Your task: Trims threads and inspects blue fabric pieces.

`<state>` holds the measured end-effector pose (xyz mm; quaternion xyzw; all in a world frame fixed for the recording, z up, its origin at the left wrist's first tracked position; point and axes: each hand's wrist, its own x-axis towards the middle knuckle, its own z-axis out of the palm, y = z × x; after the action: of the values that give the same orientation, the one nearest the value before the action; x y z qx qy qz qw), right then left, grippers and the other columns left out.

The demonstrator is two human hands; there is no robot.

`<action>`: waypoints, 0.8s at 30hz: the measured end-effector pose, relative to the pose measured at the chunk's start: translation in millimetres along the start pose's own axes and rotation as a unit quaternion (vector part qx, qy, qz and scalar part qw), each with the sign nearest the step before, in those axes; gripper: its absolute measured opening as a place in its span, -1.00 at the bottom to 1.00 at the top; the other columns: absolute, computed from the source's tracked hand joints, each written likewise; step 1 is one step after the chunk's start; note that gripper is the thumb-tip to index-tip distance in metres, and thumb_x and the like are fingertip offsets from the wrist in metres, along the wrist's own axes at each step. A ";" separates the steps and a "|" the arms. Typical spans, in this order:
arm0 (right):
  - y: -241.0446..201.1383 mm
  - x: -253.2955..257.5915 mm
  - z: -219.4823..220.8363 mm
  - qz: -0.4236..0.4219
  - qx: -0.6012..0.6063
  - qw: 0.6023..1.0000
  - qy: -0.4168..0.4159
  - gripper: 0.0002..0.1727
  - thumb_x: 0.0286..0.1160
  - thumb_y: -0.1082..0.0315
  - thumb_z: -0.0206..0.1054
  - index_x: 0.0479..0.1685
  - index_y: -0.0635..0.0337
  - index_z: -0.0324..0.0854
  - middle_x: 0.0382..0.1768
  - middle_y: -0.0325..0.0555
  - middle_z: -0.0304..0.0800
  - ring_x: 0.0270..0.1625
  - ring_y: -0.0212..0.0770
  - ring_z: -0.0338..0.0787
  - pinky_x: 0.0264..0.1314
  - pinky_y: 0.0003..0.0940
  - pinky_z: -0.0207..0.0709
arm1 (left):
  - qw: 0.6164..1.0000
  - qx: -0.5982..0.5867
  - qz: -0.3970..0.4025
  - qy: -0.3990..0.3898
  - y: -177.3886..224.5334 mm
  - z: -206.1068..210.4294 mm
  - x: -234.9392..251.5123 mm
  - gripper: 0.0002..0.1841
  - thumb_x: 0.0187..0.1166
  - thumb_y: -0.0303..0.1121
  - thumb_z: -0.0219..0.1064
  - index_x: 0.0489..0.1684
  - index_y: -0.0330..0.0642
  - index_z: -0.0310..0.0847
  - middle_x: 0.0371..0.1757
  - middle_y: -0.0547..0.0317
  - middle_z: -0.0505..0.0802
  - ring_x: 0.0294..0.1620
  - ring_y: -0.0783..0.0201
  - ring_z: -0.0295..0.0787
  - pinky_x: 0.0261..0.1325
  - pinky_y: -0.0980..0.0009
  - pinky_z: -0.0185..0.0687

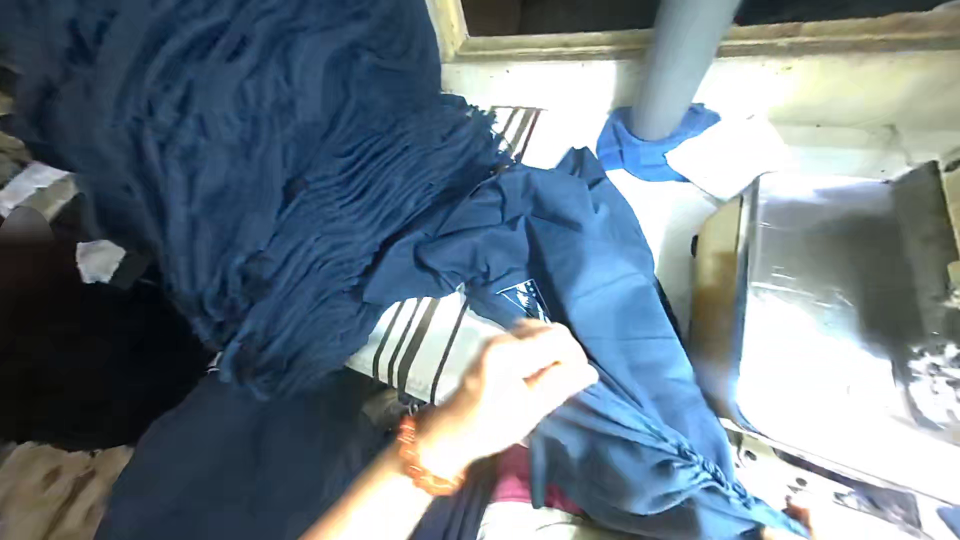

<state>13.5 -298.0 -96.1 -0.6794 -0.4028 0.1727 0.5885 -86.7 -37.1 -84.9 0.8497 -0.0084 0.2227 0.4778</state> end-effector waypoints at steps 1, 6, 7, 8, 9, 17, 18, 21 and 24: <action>1.9 4.2 -0.2 0.002 0.003 1.000 0.016 -0.65 0.45 0.47 0.26 -0.73 0.34 0.38 -0.74 -0.19 0.38 -0.56 -0.55 0.40 -0.34 -0.68 0.34 | 1.000 0.015 0.001 -0.011 -4.5 -6.8 -0.1 -0.77 0.61 -0.38 0.29 -0.48 -0.25 0.69 -0.40 0.27 0.77 -0.18 0.54 0.70 0.13 0.57 0.58; 19.3 -6.4 -9.5 0.001 0.018 1.000 -0.005 -0.59 0.62 0.40 0.22 -0.69 0.26 0.34 -0.63 -0.19 0.44 -0.43 -0.53 0.49 -0.27 -0.57 0.37 | 0.999 -0.018 -0.008 -0.040 -12.2 -7.8 -2.9 -0.80 0.62 -0.32 0.32 -0.39 -0.20 0.72 -0.35 0.34 0.80 -0.07 0.55 0.74 0.29 0.52 0.57; 20.0 -5.5 -10.5 -0.001 0.018 1.000 -0.003 -0.61 0.61 0.41 0.22 -0.68 0.25 0.36 -0.61 -0.22 0.47 -0.42 -0.56 0.51 -0.25 -0.60 0.39 | 0.999 -0.019 -0.012 -0.043 -12.6 -8.2 -4.3 -0.81 0.61 -0.29 0.35 -0.38 -0.18 0.73 -0.36 0.36 0.82 -0.06 0.56 0.74 0.34 0.49 0.53; 18.1 -3.9 -10.6 -0.003 0.017 1.000 -0.005 -0.62 0.60 0.42 0.22 -0.67 0.24 0.34 -0.61 -0.23 0.46 -0.41 -0.58 0.50 -0.24 -0.63 0.38 | 0.999 -0.020 -0.015 -0.046 -12.2 -7.0 -6.3 -0.81 0.60 -0.28 0.38 -0.38 -0.18 0.75 -0.37 0.37 0.82 -0.08 0.57 0.74 0.38 0.47 0.50; 14.5 -1.7 -10.0 -0.004 0.014 1.000 -0.009 -0.61 0.61 0.43 0.23 -0.67 0.25 0.32 -0.62 -0.21 0.43 -0.43 -0.57 0.48 -0.25 -0.63 0.35 | 0.999 -0.016 -0.013 -0.049 -11.3 -5.5 -8.1 -0.80 0.60 -0.28 0.38 -0.38 -0.18 0.75 -0.37 0.37 0.83 -0.10 0.58 0.73 0.40 0.47 0.48; -5.7 6.6 -38.3 0.065 -0.063 0.988 -0.122 -0.58 0.71 0.18 0.25 -0.25 0.49 0.54 -0.42 0.10 0.60 -0.37 -0.42 0.48 -0.31 -0.56 0.33 | 0.997 0.048 -0.054 0.031 4.2 3.3 -16.0 -0.92 0.43 -0.34 0.48 -0.34 -0.13 0.79 -0.37 0.45 0.85 -0.17 0.61 0.76 0.29 0.54 0.61; -9.3 7.2 -37.3 0.058 -0.047 0.989 -0.127 -0.56 0.72 0.16 0.20 -0.15 0.52 0.56 -0.34 0.12 0.64 -0.33 -0.44 0.49 -0.27 -0.59 0.36 | 0.995 0.059 -0.064 0.040 6.0 6.2 -16.1 -0.91 0.41 -0.35 0.49 -0.25 -0.12 0.79 -0.37 0.47 0.84 -0.20 0.62 0.75 0.24 0.57 0.62; -12.1 10.6 -30.4 0.039 -0.013 0.992 -0.117 -0.58 0.76 0.21 0.08 -0.08 0.51 0.60 -0.30 0.04 0.67 -0.28 -0.52 0.49 -0.20 -0.64 0.34 | 0.992 0.106 -0.059 0.032 8.1 9.8 -14.4 -0.83 0.44 -0.34 0.47 -0.10 -0.13 0.87 -0.33 0.48 0.88 -0.19 0.61 0.76 0.32 0.50 0.61; -11.0 18.7 -23.5 0.037 -0.002 0.991 -0.128 -0.64 0.82 0.35 -0.04 -0.23 0.44 0.57 -0.39 -0.07 0.64 -0.29 -0.56 0.54 -0.14 -0.64 0.40 | 0.991 0.131 -0.038 0.007 8.1 8.3 -13.4 -0.90 0.45 -0.33 0.45 -0.37 -0.10 0.86 -0.40 0.47 0.86 -0.23 0.63 0.75 0.33 0.52 0.58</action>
<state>37.8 -299.7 -75.4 -0.6672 -0.4496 0.2793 0.5240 -97.6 -50.8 -87.2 0.9032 0.0563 0.2091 0.3706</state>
